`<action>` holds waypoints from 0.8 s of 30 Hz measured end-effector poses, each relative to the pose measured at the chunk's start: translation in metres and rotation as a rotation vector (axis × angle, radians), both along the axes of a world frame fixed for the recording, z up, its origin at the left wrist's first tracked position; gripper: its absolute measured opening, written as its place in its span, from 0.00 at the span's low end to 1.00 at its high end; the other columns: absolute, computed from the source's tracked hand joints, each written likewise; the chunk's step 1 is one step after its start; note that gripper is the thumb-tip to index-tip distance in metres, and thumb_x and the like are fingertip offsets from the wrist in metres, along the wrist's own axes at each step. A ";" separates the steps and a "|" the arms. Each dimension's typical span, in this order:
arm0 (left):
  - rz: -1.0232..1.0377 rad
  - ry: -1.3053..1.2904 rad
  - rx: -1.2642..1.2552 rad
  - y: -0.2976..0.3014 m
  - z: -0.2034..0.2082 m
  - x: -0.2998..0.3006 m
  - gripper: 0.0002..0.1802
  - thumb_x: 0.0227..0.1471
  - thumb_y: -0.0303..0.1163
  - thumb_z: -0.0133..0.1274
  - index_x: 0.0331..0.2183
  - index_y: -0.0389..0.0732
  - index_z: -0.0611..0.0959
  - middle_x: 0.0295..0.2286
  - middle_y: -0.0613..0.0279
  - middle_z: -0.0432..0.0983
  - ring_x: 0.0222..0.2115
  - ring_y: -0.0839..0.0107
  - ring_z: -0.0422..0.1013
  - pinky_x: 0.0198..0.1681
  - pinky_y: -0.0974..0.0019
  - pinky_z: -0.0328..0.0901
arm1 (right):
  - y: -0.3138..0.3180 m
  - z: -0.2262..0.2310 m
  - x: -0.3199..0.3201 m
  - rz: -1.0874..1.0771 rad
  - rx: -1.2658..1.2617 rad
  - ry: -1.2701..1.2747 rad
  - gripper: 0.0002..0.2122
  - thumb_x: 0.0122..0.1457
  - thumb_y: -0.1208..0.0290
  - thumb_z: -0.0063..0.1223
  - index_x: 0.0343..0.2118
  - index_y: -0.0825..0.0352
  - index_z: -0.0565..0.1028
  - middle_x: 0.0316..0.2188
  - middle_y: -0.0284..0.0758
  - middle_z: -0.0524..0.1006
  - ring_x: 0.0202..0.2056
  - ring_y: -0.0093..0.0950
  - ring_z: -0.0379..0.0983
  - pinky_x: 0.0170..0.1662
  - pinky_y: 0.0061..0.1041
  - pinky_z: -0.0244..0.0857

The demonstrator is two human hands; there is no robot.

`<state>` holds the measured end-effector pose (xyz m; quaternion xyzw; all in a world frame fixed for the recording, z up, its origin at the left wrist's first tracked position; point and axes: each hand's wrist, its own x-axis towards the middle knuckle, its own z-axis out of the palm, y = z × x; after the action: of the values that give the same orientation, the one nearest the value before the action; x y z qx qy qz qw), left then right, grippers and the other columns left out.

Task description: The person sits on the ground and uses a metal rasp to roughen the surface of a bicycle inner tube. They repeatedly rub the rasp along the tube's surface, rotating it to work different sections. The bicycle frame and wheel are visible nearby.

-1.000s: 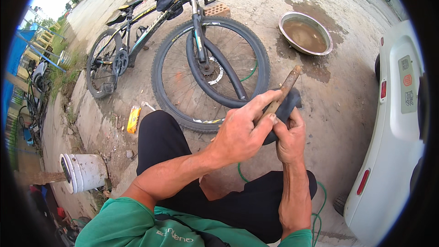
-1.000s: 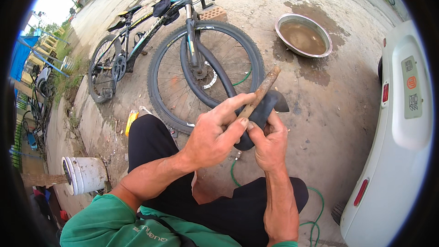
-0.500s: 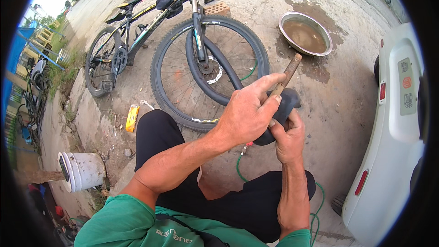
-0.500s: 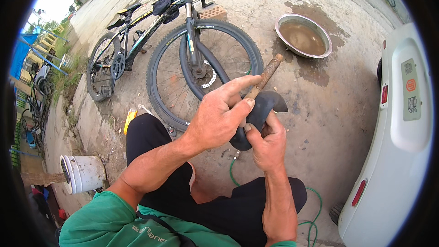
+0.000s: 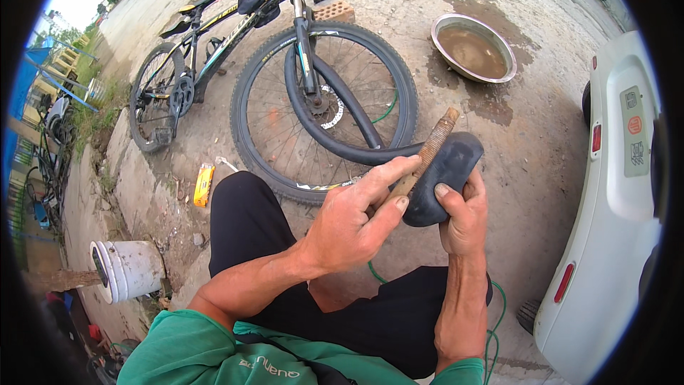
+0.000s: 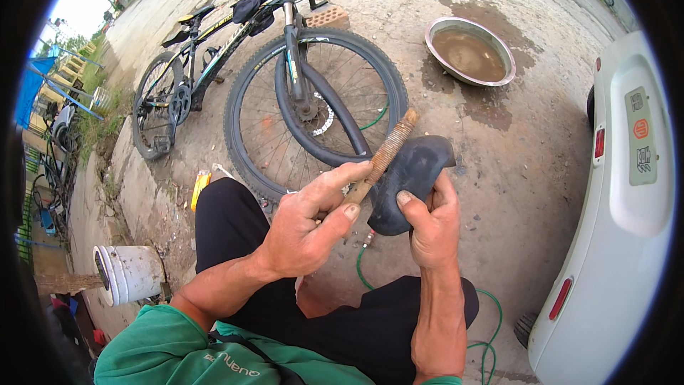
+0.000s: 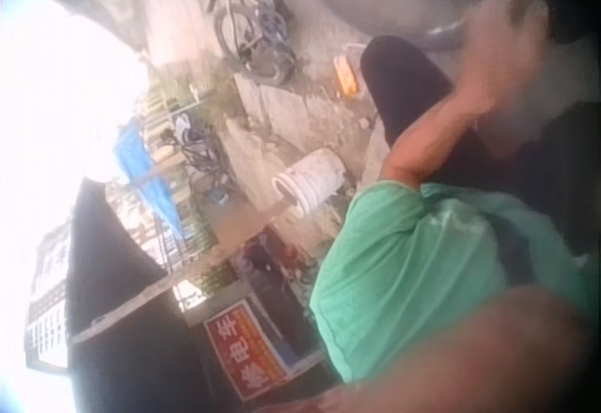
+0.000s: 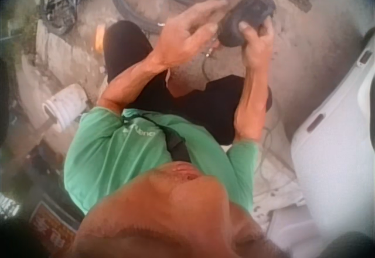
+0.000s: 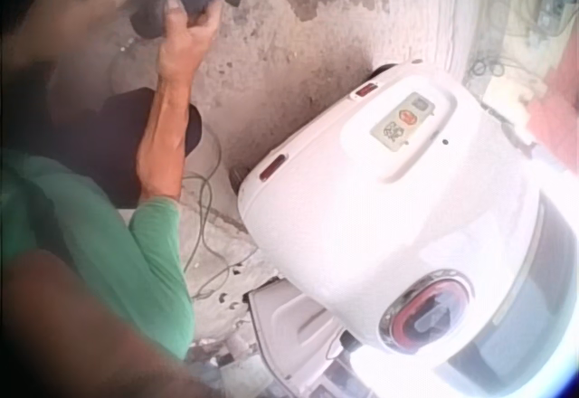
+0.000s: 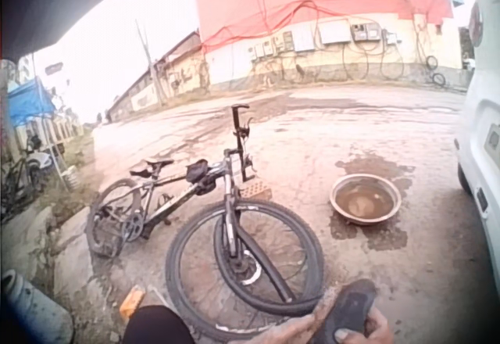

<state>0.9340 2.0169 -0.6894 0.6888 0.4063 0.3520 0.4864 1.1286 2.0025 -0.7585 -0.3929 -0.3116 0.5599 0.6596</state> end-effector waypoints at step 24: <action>0.025 0.087 0.027 0.026 0.010 0.034 0.26 0.61 0.25 0.52 0.61 0.38 0.74 0.38 0.42 0.83 0.30 0.56 0.80 0.39 0.60 0.73 | 0.000 -0.004 -0.005 0.046 0.018 -0.069 0.24 0.59 0.83 0.53 0.60 0.74 0.70 0.51 0.36 0.78 0.51 0.24 0.76 0.58 0.28 0.69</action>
<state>0.9685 2.0427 -0.6797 0.7048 0.4306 0.3331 0.4548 1.1233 2.0026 -0.7626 -0.3986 -0.3479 0.5582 0.6392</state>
